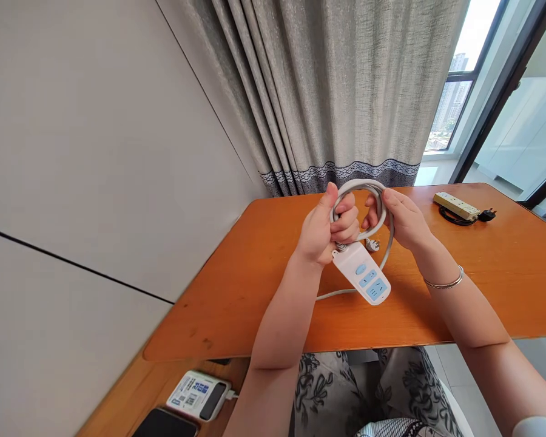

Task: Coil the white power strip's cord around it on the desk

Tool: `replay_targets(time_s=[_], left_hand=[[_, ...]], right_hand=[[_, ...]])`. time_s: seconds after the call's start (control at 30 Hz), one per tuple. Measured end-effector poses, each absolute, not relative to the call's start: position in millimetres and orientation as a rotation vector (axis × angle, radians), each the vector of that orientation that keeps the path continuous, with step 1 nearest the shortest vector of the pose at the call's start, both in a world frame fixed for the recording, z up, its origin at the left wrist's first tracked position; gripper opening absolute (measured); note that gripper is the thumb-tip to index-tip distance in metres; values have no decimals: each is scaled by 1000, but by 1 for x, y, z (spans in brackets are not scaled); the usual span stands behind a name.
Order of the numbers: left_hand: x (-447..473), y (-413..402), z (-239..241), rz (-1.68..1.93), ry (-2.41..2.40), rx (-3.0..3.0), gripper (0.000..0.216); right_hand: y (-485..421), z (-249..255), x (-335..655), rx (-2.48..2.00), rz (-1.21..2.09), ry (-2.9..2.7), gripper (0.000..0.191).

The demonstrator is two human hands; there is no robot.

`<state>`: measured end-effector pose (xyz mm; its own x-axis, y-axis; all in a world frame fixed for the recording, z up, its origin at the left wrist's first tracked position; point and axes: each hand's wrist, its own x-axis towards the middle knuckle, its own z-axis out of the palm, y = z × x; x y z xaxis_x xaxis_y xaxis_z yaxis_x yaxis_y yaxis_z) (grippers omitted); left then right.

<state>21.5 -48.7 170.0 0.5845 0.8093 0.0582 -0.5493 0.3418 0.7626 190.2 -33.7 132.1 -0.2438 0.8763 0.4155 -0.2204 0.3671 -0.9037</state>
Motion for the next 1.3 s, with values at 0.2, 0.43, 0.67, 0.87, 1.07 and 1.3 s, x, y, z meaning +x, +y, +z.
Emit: replay_targets(time_s=[0.2, 0.43, 0.67, 0.87, 1.07, 1.3], left_hand=[[23, -45, 168, 904, 361, 805, 56], [18, -44, 168, 890, 345, 823, 56], [20, -45, 167, 859, 313, 824, 55], [22, -46, 163, 825, 273, 910, 54], [25, -45, 155, 796, 240, 969, 51], [32, -48, 149, 799, 211, 1123, 47]], right_hand=[[-39, 133, 186, -597, 1294, -1331, 48], [-45, 139, 182, -456, 1485, -1266, 27], [-46, 137, 176, -446, 1416, -1279, 26], [-49, 135, 174, -443, 1362, -1241, 36], [-49, 133, 173, -545, 1271, -1246, 55], [-42, 133, 179, -671, 1327, -1260, 68]])
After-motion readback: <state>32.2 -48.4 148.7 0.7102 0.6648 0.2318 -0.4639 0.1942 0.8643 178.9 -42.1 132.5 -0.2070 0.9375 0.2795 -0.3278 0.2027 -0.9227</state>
